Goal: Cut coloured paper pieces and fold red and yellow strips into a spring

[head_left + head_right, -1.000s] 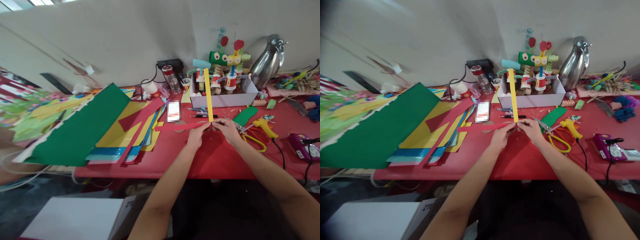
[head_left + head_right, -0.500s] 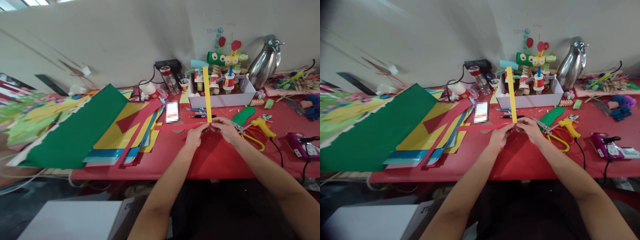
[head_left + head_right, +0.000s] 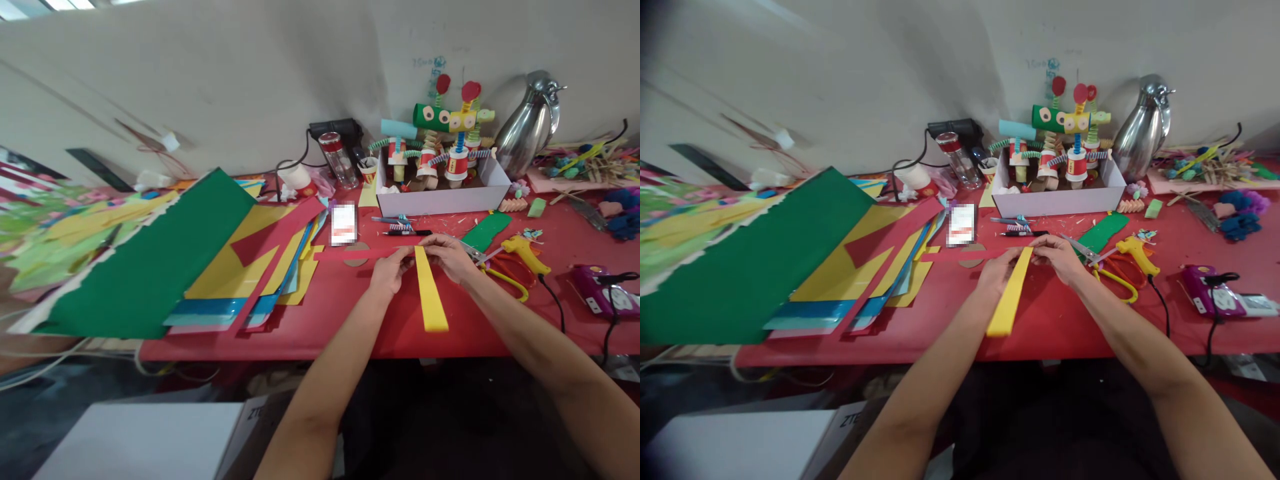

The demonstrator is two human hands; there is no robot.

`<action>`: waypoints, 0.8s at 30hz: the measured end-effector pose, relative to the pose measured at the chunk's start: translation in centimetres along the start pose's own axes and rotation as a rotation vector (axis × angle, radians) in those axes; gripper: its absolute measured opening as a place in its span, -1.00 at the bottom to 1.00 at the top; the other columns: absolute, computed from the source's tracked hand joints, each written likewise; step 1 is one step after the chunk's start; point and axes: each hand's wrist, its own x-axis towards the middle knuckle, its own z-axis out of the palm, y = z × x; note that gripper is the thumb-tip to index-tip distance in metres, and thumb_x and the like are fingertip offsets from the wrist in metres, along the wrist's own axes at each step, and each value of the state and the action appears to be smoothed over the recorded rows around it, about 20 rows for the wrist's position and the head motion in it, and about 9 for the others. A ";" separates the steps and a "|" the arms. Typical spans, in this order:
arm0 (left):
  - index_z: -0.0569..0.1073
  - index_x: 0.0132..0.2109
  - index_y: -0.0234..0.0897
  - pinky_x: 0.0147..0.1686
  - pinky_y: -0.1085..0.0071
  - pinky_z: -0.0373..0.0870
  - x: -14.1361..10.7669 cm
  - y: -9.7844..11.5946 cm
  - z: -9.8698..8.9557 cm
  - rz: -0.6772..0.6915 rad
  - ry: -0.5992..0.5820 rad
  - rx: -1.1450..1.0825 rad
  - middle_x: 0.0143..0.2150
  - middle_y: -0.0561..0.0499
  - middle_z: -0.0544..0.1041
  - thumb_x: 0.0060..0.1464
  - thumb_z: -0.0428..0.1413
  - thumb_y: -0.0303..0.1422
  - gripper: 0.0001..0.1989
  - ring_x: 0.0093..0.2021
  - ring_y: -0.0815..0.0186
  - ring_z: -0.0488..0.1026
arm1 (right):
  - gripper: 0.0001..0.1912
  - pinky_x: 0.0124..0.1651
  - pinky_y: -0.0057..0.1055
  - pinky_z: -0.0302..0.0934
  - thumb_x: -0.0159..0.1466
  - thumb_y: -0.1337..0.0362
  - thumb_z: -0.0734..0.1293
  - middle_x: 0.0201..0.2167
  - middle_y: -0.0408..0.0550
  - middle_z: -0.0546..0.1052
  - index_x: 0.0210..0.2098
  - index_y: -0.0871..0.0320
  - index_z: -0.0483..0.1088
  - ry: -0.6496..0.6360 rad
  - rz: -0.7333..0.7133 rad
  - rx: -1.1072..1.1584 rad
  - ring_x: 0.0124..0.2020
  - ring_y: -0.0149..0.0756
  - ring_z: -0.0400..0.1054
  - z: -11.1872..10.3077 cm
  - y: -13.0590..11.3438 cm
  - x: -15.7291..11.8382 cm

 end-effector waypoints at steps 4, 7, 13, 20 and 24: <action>0.54 -0.51 -0.35 -0.28 0.33 0.44 -0.2 -0.2 -0.1 -0.015 -0.065 0.024 -0.50 -0.04 0.55 -0.37 0.36 -0.40 -0.81 -0.40 0.28 0.50 | -0.86 -0.39 -0.39 0.31 -0.09 0.22 0.45 -0.57 -0.20 0.51 -0.52 0.10 0.48 -0.014 -0.011 -0.040 -0.55 -0.41 0.35 -0.1 -0.1 0.0; 0.56 -0.51 -0.35 -0.25 0.31 0.45 -0.8 -0.2 0.1 0.035 -0.077 0.036 -0.50 -0.02 0.56 -0.37 0.36 -0.38 -0.81 -0.39 0.26 0.51 | -0.84 -0.41 -0.40 0.30 -0.06 0.16 0.45 -0.61 -0.20 0.49 -0.54 0.11 0.46 0.001 0.001 -0.049 -0.57 -0.41 0.35 0.1 -0.2 -0.2; 0.56 -0.53 -0.31 -0.21 0.30 0.46 -1.1 -0.3 0.4 0.121 -0.015 0.076 -0.51 0.02 0.58 -0.41 0.37 -0.39 -0.82 -0.39 0.27 0.52 | -0.75 -0.43 -0.42 0.28 -0.16 0.17 0.54 -0.61 -0.23 0.49 -0.55 0.12 0.46 0.023 -0.072 -0.092 -0.57 -0.42 0.35 0.5 -0.5 -0.4; 0.58 -0.52 -0.29 -0.19 0.29 0.48 -1.2 -0.1 0.5 0.136 -0.010 0.074 -0.51 0.03 0.59 -0.39 0.34 -0.41 -0.85 -0.38 0.26 0.53 | -0.78 -0.38 -0.39 0.30 -0.12 0.20 0.52 -0.58 -0.23 0.50 -0.51 0.12 0.47 0.009 -0.067 -0.110 -0.55 -0.43 0.35 0.1 -0.2 0.0; 0.57 -0.54 -0.30 -0.16 0.25 0.48 -1.3 0.2 0.5 0.086 -0.029 0.032 -0.50 0.01 0.60 -0.39 0.36 -0.40 -0.85 -0.38 0.25 0.54 | -0.78 -0.38 -0.39 0.30 -0.13 0.21 0.52 -0.58 -0.23 0.50 -0.52 0.12 0.47 0.015 -0.065 -0.115 -0.55 -0.43 0.35 0.0 -0.1 0.1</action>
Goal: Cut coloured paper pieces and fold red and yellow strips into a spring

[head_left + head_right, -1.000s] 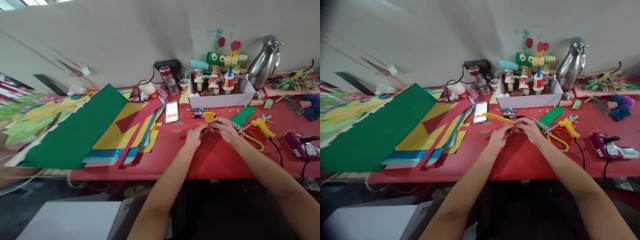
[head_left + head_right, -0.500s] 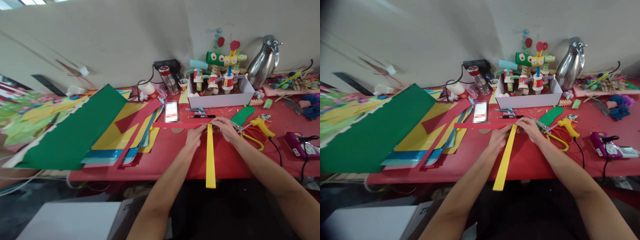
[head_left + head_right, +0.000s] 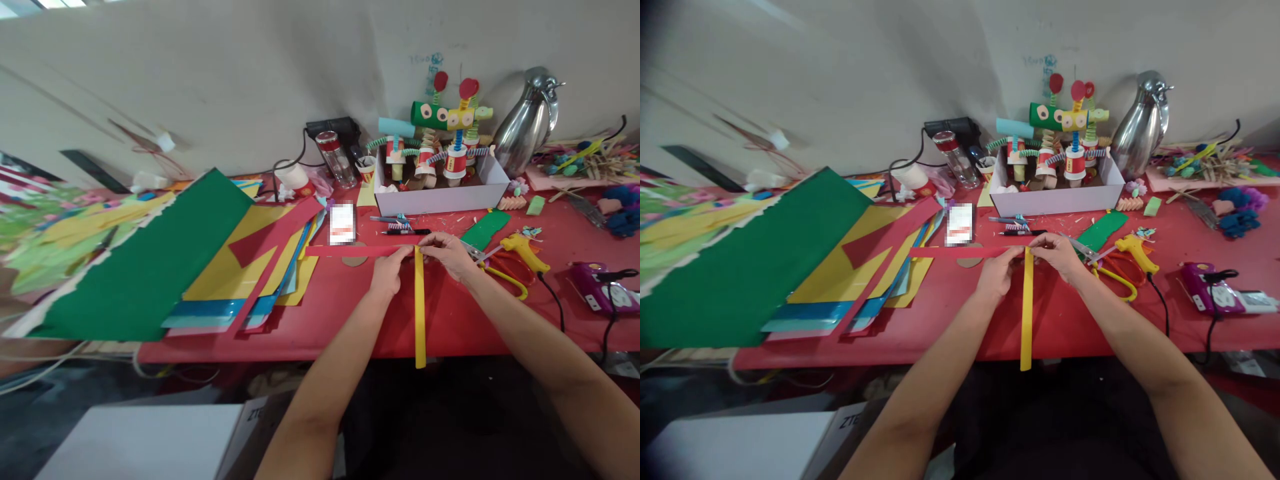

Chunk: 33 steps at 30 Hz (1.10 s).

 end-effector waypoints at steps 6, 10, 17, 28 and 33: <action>0.59 -0.52 -0.31 -0.09 0.26 0.48 -0.1 0.2 0.1 -0.046 -0.050 -0.026 -0.45 -0.03 0.62 -0.37 0.37 -0.43 -0.85 -0.34 0.23 0.57 | -0.77 -0.37 -0.37 0.28 -0.10 0.16 0.52 -0.57 -0.21 0.50 -0.49 0.12 0.49 0.004 -0.033 -0.045 -0.53 -0.42 0.34 -0.1 0.0 -0.1; 0.60 -0.50 -0.29 -0.08 0.28 0.49 0.0 0.2 0.2 -0.001 -0.017 -0.047 -0.45 0.01 0.63 -0.35 0.36 -0.44 -0.86 -0.32 0.25 0.57 | -0.69 -0.27 -0.38 0.30 -0.10 0.18 0.53 -0.46 -0.21 0.52 -0.36 0.10 0.51 0.025 -0.085 -0.070 -0.42 -0.40 0.38 0.5 0.1 -0.5; 0.62 -0.42 -0.21 -0.04 0.29 0.46 0.0 -0.3 0.2 0.109 -0.030 -0.037 -0.34 0.03 0.65 -0.31 0.35 -0.37 -0.83 -0.19 0.22 0.57 | -0.62 -0.14 -0.28 0.36 -0.16 0.14 0.57 -0.41 -0.13 0.56 -0.37 0.11 0.50 0.103 -0.128 -0.057 -0.33 -0.31 0.44 1.0 0.6 -0.4; 0.61 -0.44 -0.19 -0.02 0.26 0.43 0.1 -0.4 0.4 0.123 -0.049 -0.053 -0.34 0.03 0.63 -0.22 0.30 -0.39 -0.91 -0.17 0.21 0.56 | -0.62 -0.15 -0.27 0.37 -0.16 0.11 0.57 -0.42 -0.13 0.55 -0.38 0.10 0.51 0.142 -0.166 -0.049 -0.33 -0.30 0.43 1.2 0.6 -0.4; 0.61 -0.42 -0.23 -0.03 0.26 0.43 0.0 -0.4 0.6 0.126 -0.044 -0.078 -0.36 0.02 0.63 -0.28 0.33 -0.36 -0.85 -0.22 0.23 0.56 | -0.63 -0.14 -0.27 0.37 -0.15 0.10 0.56 -0.42 -0.12 0.55 -0.37 0.09 0.51 0.152 -0.166 -0.035 -0.31 -0.29 0.43 1.2 0.6 -0.5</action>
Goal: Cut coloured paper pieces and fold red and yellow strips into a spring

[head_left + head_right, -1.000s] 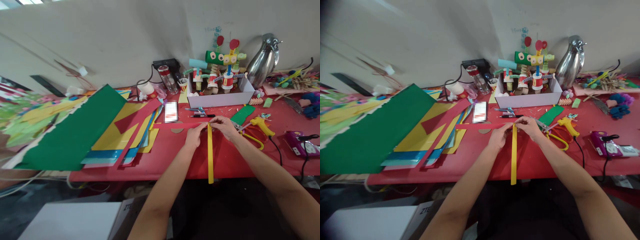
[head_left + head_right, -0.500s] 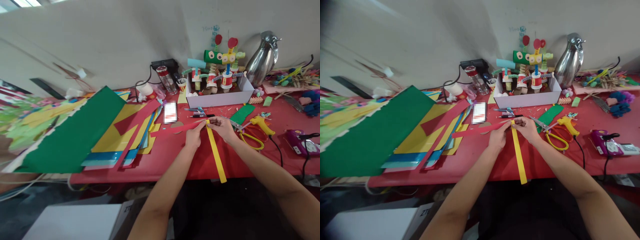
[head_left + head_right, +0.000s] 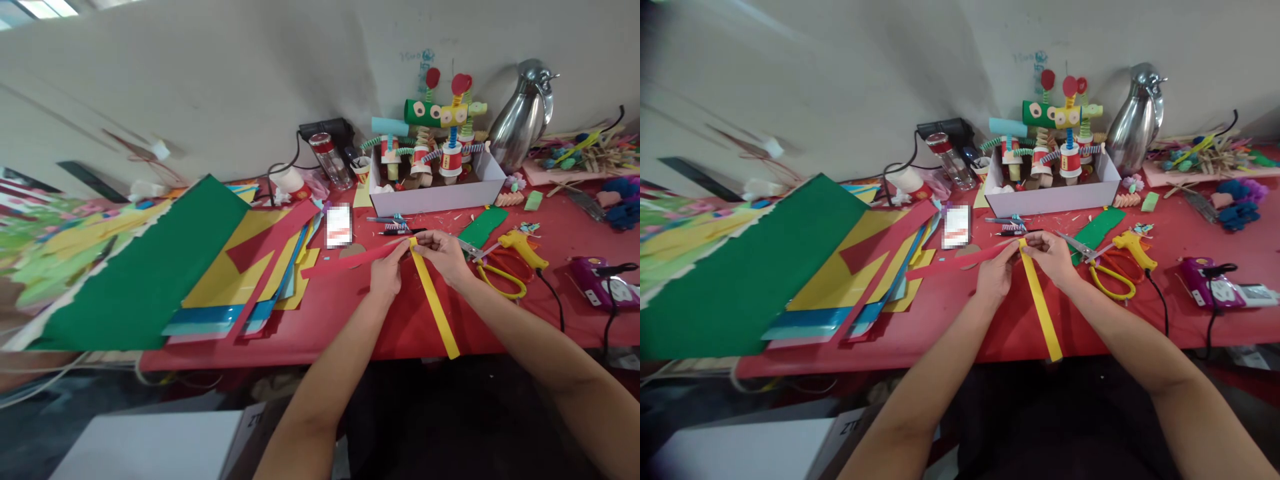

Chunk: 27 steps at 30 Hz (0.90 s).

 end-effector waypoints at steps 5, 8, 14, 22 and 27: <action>0.60 -0.39 -0.24 0.00 0.26 0.41 0.1 -0.1 -0.3 0.020 -0.093 0.030 -0.32 0.02 0.63 -0.34 0.37 -0.39 -0.77 -0.17 0.22 0.55 | -0.63 -0.15 -0.28 0.36 -0.14 0.15 0.55 -0.44 -0.14 0.53 -0.34 0.10 0.52 0.042 0.019 0.011 -0.33 -0.30 0.42 -0.2 0.0 0.0; 0.57 -0.39 -0.26 -0.07 0.31 0.42 0.2 -0.2 -0.7 0.036 -0.099 0.064 -0.37 0.04 0.61 -0.35 0.37 -0.40 -0.76 -0.25 0.26 0.54 | -0.66 -0.19 -0.32 0.34 -0.14 0.16 0.54 -0.45 -0.15 0.54 -0.36 0.11 0.53 -0.039 0.067 -0.038 -0.35 -0.32 0.41 -0.7 -0.6 0.2; 0.49 -0.36 -0.30 -0.33 0.38 0.40 0.2 0.7 -1.2 -0.175 -0.180 0.225 -0.54 0.12 0.54 -0.47 0.38 -0.48 -0.61 -0.48 0.36 0.47 | -0.88 -0.36 -0.40 0.24 -0.07 0.24 0.49 -0.60 -0.20 0.51 -0.53 0.14 0.54 -0.262 0.244 -0.250 -0.53 -0.43 0.32 -2.3 -2.5 0.7; 0.56 -0.28 -0.26 -0.26 0.38 0.49 0.8 1.9 -1.8 -0.290 -0.444 0.047 -0.31 -0.03 0.63 -0.35 0.43 -0.34 -0.62 -0.34 0.31 0.56 | -0.82 -0.51 -0.51 0.16 -0.14 0.27 0.53 -0.62 -0.26 0.44 -0.53 0.11 0.49 -0.183 0.369 0.159 -0.61 -0.53 0.23 -2.8 -3.3 0.9; 0.56 -0.24 -0.21 -0.14 0.35 0.48 0.1 0.5 -1.1 -0.015 -0.454 0.110 -0.27 0.03 0.63 -0.35 0.44 -0.32 -0.58 -0.24 0.29 0.55 | -0.76 -0.42 -0.49 0.23 -0.20 0.24 0.57 -0.61 -0.26 0.48 -0.54 0.10 0.50 -0.037 0.287 0.275 -0.55 -0.50 0.31 -1.3 -2.6 0.3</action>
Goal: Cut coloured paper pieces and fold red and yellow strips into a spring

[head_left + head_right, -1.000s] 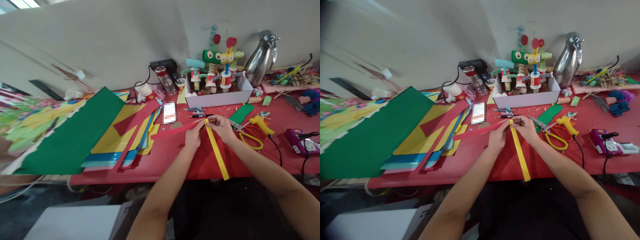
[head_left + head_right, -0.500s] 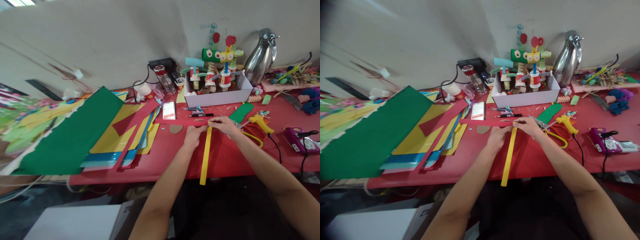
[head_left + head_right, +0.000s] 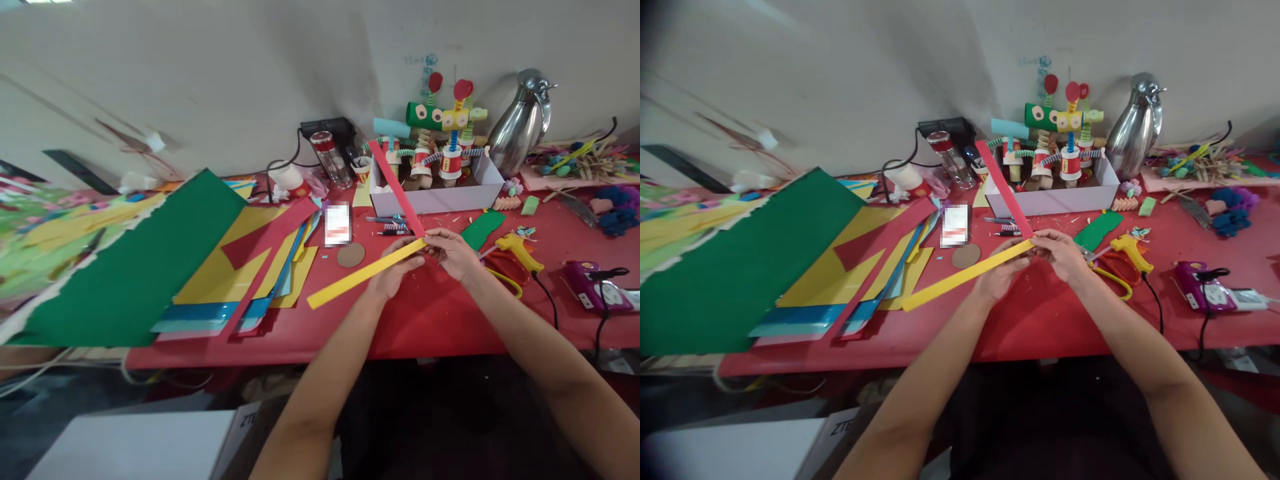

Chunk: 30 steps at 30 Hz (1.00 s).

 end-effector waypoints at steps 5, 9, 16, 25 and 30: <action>0.56 -0.38 -0.23 -0.34 0.40 0.44 0.1 -1.0 0.0 0.148 0.250 0.137 -0.42 0.04 0.57 -0.11 0.30 -0.16 -0.77 -0.40 0.35 0.49 | -0.75 -0.29 -0.39 0.32 -0.22 0.21 0.58 -0.55 -0.22 0.55 -0.53 0.09 0.54 0.003 -0.039 0.021 -0.50 -0.44 0.39 1.2 1.2 -0.4; 0.57 -0.41 -0.19 -0.38 0.38 0.42 0.3 -0.9 -0.9 0.072 0.312 0.162 -0.42 0.05 0.56 -0.14 0.31 -0.22 -0.84 -0.41 0.33 0.49 | -0.76 -0.27 -0.36 0.33 -0.21 0.21 0.57 -0.54 -0.22 0.56 -0.53 0.08 0.54 -0.003 -0.031 0.005 -0.52 -0.44 0.39 1.1 1.3 -0.4; 0.58 -0.43 -0.16 -0.26 0.33 0.43 0.2 0.0 -1.1 -0.052 0.367 0.166 -0.38 0.04 0.60 -0.21 0.33 -0.30 -0.88 -0.32 0.29 0.52 | -0.77 -0.30 -0.36 0.33 -0.17 0.21 0.56 -0.56 -0.24 0.55 -0.50 0.08 0.54 -0.012 -0.067 -0.103 -0.53 -0.43 0.39 0.5 1.2 -0.3; 0.53 -0.39 -0.28 -0.21 0.33 0.43 0.6 -0.4 -0.9 -0.072 0.352 0.019 -0.45 0.06 0.57 -0.35 0.37 -0.36 -0.72 -0.43 0.38 0.47 | -0.76 -0.23 -0.33 0.36 -0.18 0.20 0.57 -0.52 -0.19 0.58 -0.52 0.09 0.53 0.022 -0.033 -0.070 -0.50 -0.42 0.41 0.5 2.2 -0.1; 0.52 -0.38 -0.29 -0.22 0.32 0.42 0.5 -0.5 -0.7 -0.082 0.339 0.018 -0.46 0.06 0.56 -0.34 0.34 -0.38 -0.73 -0.41 0.35 0.48 | -0.74 -0.27 -0.37 0.35 -0.17 0.20 0.56 -0.54 -0.23 0.55 -0.51 0.10 0.49 0.005 -0.024 -0.096 -0.51 -0.45 0.38 0.5 2.1 0.0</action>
